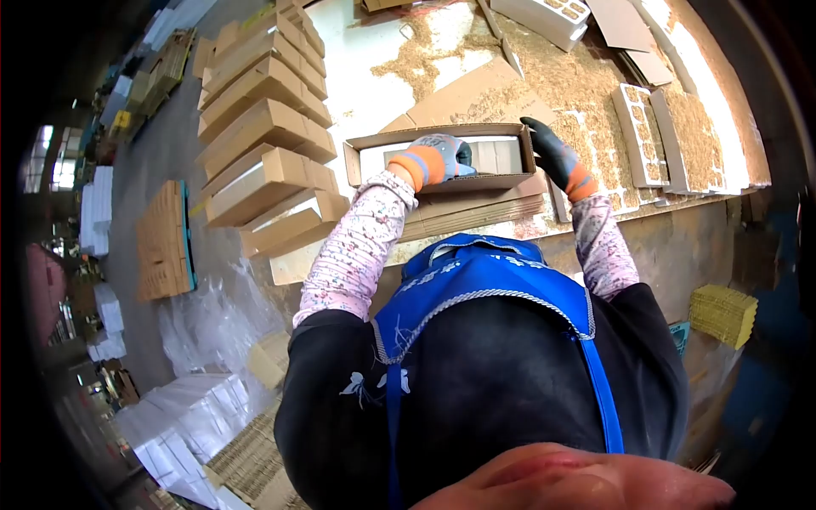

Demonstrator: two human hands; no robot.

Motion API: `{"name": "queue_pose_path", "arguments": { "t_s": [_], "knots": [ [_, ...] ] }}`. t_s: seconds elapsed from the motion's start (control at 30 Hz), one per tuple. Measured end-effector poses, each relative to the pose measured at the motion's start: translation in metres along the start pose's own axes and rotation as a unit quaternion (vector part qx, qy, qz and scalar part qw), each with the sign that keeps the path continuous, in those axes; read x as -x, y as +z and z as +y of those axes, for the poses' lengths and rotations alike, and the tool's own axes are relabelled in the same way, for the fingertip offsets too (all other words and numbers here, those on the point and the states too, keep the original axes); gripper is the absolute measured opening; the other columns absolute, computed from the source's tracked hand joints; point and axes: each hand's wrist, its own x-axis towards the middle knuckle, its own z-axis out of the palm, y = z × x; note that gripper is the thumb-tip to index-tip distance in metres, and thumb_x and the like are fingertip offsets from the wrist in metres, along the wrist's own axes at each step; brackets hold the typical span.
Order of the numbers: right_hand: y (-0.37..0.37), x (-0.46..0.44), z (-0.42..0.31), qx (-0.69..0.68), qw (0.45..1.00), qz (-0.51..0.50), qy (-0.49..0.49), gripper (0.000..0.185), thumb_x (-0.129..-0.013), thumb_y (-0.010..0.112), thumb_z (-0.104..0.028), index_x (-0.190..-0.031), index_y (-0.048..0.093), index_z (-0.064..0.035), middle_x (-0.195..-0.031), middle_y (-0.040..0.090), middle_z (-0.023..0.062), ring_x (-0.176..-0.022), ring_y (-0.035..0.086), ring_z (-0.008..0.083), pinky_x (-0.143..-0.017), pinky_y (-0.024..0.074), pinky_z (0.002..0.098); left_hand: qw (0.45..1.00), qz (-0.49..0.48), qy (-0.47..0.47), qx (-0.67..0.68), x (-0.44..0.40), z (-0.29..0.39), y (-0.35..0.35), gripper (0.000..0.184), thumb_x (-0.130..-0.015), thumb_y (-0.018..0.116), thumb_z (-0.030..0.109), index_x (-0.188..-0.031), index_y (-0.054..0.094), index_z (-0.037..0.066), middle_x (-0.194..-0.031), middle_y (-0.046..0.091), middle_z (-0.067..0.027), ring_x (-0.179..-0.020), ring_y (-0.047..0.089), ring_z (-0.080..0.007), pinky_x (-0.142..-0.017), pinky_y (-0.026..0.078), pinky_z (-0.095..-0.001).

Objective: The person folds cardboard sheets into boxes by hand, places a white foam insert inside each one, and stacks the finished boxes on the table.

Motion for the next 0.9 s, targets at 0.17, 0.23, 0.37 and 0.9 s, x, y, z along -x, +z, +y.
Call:
{"name": "queue_pose_path", "arguments": {
  "t_s": [0.17, 0.23, 0.37, 0.9],
  "knots": [
    [-0.004, -0.034, 0.044, 0.072, 0.996, 0.039, 0.022, 0.078, -0.075, 0.073, -0.034, -0.134, 0.038, 0.0047, -0.132, 0.047, 0.0159, -0.120, 0.046, 0.0225, -0.098, 0.0371, 0.0297, 0.995, 0.090, -0.036, -0.031, 0.010, 0.003, 0.015, 0.048, -0.077, 0.065, 0.044, -0.101, 0.061, 0.002, -0.094, 0.065, -0.0174, -0.088, 0.062, -0.0295, -0.080, 0.047, -0.0363],
    [0.020, -0.006, -0.002, 0.052, 0.997, -0.005, 0.064, 0.049, -0.083, 0.065, -0.024, -0.123, 0.052, 0.0010, -0.121, 0.055, 0.0101, -0.109, 0.053, 0.0163, -0.091, 0.0428, 0.0284, 0.961, 0.187, 0.037, 0.200, 0.048, -0.014, -0.007, 0.041, -0.081, 0.064, 0.037, -0.103, 0.061, 0.003, -0.094, 0.065, -0.0121, -0.086, 0.062, -0.0202, -0.080, 0.047, -0.0319],
    [-0.011, -0.018, 0.044, 0.299, 0.950, -0.039, -0.082, 0.040, -0.088, 0.051, -0.030, -0.124, 0.055, -0.0116, -0.129, 0.049, 0.0107, -0.123, 0.042, 0.0226, -0.087, 0.0471, 0.0289, 0.821, 0.445, -0.027, 0.357, 0.104, -0.163, -0.007, 0.034, -0.087, 0.060, 0.023, -0.116, 0.057, 0.006, -0.102, 0.064, -0.0036, -0.090, 0.059, -0.0134, -0.084, 0.047, -0.0294],
    [-0.003, 0.004, 0.090, 0.426, 0.851, 0.002, -0.308, 0.055, -0.078, 0.070, -0.010, -0.126, 0.046, -0.0004, -0.127, 0.050, 0.0197, -0.119, 0.047, 0.0311, -0.102, 0.0359, 0.0364, 0.769, 0.249, -0.052, 0.587, 0.086, -0.172, 0.076, 0.095, -0.061, 0.083, 0.032, -0.135, 0.035, -0.002, -0.123, 0.051, -0.0198, -0.102, 0.057, -0.0300, -0.084, 0.050, -0.0371]
  ]
}}
